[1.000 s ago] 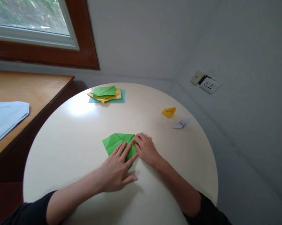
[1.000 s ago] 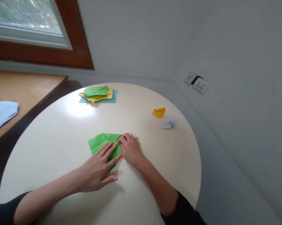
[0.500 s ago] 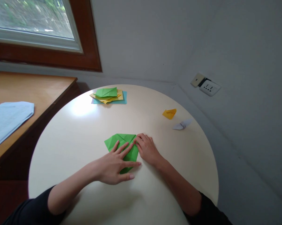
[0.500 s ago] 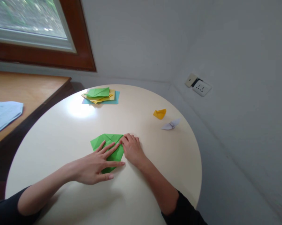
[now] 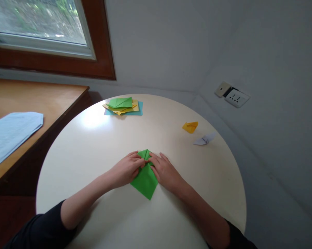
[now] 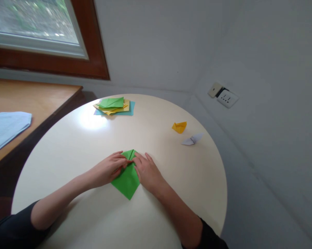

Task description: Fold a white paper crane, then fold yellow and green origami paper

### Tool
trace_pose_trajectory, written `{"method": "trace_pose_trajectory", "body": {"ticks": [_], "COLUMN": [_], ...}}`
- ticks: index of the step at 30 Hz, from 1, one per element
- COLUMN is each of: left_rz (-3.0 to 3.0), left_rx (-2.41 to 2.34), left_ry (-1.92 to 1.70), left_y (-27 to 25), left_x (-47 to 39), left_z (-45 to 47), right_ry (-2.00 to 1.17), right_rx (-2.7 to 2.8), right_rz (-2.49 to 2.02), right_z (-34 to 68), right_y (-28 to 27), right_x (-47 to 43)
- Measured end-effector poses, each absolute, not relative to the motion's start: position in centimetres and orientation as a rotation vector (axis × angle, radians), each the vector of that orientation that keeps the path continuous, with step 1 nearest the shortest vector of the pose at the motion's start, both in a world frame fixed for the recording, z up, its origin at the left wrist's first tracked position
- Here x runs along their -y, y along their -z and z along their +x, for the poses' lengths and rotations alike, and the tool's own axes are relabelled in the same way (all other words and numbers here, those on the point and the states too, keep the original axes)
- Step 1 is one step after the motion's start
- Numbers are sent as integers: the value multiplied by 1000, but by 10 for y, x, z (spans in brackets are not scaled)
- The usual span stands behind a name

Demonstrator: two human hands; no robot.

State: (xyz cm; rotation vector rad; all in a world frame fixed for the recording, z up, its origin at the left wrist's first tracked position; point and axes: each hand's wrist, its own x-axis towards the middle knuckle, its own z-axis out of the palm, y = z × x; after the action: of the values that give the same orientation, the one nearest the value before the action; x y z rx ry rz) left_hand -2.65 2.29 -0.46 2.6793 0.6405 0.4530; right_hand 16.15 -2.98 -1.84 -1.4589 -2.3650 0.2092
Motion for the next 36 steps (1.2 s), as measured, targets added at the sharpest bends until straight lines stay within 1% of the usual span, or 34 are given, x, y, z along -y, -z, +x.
{"method": "trace_pose_trajectory", "body": {"ticks": [7,13,17,23,32,36], "left_rz": [2573,2617,2596,2607,2634,2613], "left_rx": [-687,-728,-775,-759,-733,-736], "left_ry": [-444,-446,-484,-504,-521,-573], "left_y": [7,16,16,15,19,21], "left_x": [-35,-42,-41,-41,-43,-42], "left_z": [-35,-35,-30,-28,-28,-26], "right_ry": [-22,-119,-125,-46,114,134], "right_rx": [2299,2301,2259,2236,2315,2301], "right_rz": [-1452,-1445,-1523,-1629,-1529,-1484], "right_z": [170,169,162,153,151,150], "right_y": [20,17,14,11,11,13], "right_x": [23,25,25,25,26,23]}}
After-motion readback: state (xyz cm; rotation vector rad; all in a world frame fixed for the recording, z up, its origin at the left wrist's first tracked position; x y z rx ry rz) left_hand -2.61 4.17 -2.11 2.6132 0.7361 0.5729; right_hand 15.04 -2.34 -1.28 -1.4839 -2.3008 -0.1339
